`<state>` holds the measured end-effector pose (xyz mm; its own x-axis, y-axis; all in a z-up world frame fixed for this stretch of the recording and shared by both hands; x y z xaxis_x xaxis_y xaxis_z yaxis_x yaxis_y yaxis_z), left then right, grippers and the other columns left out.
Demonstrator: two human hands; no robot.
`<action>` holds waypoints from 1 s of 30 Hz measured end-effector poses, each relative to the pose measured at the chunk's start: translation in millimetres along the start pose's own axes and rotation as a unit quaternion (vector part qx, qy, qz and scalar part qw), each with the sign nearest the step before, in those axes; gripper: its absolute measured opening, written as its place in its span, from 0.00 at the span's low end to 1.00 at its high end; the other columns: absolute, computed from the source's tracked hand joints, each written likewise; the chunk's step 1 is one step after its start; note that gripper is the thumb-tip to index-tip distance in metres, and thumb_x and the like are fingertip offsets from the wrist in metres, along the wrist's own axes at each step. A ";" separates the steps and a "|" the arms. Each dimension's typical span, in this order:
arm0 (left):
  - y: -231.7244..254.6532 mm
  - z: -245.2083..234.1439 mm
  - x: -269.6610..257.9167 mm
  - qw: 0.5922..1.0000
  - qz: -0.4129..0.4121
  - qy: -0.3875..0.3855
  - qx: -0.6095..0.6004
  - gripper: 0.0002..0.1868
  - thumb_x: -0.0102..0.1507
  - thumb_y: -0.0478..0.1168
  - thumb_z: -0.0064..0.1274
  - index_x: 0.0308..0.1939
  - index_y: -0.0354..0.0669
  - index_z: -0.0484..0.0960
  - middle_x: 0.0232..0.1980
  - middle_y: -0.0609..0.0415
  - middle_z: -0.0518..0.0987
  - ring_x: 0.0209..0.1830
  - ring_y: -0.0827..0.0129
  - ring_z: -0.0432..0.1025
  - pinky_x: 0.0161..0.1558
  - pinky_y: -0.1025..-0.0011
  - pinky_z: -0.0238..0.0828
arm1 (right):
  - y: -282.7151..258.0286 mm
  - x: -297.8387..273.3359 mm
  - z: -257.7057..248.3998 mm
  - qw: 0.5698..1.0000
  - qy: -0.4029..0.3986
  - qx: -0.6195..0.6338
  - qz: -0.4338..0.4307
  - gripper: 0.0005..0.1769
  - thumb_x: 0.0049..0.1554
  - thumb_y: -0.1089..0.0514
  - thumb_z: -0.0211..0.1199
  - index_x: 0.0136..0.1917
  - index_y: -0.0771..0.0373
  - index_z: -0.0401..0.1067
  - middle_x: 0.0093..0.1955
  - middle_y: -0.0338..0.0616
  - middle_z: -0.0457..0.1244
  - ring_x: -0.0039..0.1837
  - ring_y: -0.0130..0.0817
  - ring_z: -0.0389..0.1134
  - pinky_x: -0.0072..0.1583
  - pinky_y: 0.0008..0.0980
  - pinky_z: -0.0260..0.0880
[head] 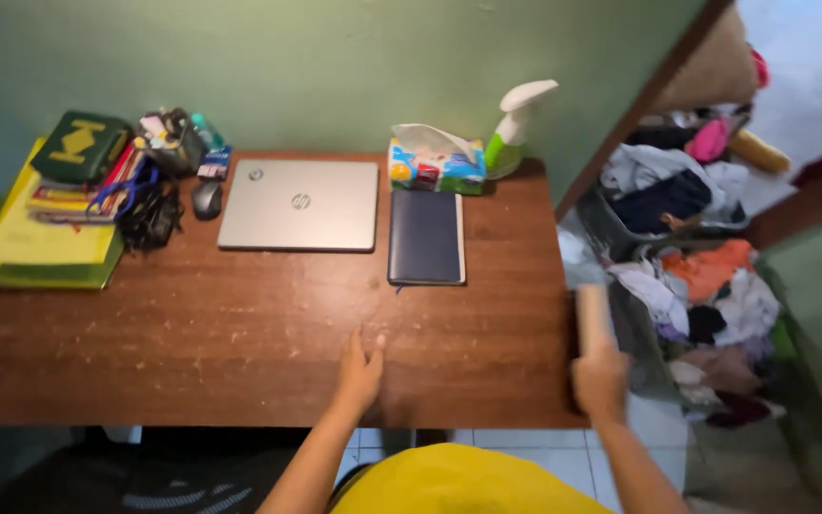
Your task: Tidying up a bedroom by sorting laundry, cleaning a desk surface with a cloth and brush, and organizing personal belongings.
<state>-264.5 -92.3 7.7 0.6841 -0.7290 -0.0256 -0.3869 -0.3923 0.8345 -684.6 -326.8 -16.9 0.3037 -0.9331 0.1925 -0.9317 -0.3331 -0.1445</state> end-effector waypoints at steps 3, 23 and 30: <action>51.2 -28.2 -8.2 0.999 0.046 0.011 -0.025 0.36 0.67 0.53 0.49 0.73 0.35 0.64 0.69 0.31 0.70 0.70 0.42 0.65 0.69 0.57 0.60 | 52.4 -27.4 -74.1 0.964 0.186 0.123 0.147 0.36 0.49 0.58 0.66 0.70 0.67 0.64 0.60 0.68 0.59 0.58 0.66 0.62 0.57 0.57 0.66; 118.3 -6.0 -137.2 0.993 0.106 -0.040 -0.008 0.30 0.67 0.49 0.52 0.68 0.35 0.70 0.71 0.33 0.68 0.72 0.43 0.63 0.71 0.56 0.57 | -155.1 -117.9 -146.3 0.898 -0.139 0.376 -0.179 0.36 0.42 0.62 0.70 0.65 0.61 0.70 0.57 0.52 0.66 0.59 0.52 0.68 0.60 0.43 0.69; 157.5 175.5 -131.6 0.985 -0.040 -0.034 -0.167 0.33 0.64 0.53 0.57 0.65 0.34 0.68 0.58 0.34 0.79 0.58 0.48 0.75 0.57 0.59 0.72 | -71.4 -49.7 -87.0 0.894 -0.096 0.373 -0.229 0.38 0.46 0.65 0.66 0.70 0.63 0.68 0.68 0.53 0.63 0.68 0.53 0.64 0.70 0.45 0.64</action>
<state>-524.1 -156.6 45.9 0.6568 -0.7435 -0.1258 -0.1008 -0.2519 0.9625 -650.5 -244.8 68.3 0.7144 -0.6584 0.2370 -0.3316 -0.6168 -0.7139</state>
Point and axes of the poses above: each hand's wrist, its own x-axis towards the middle knuckle, its own z-axis out of the palm, y = z × x, the point moved 7 cm from there along x, towards the middle knuckle
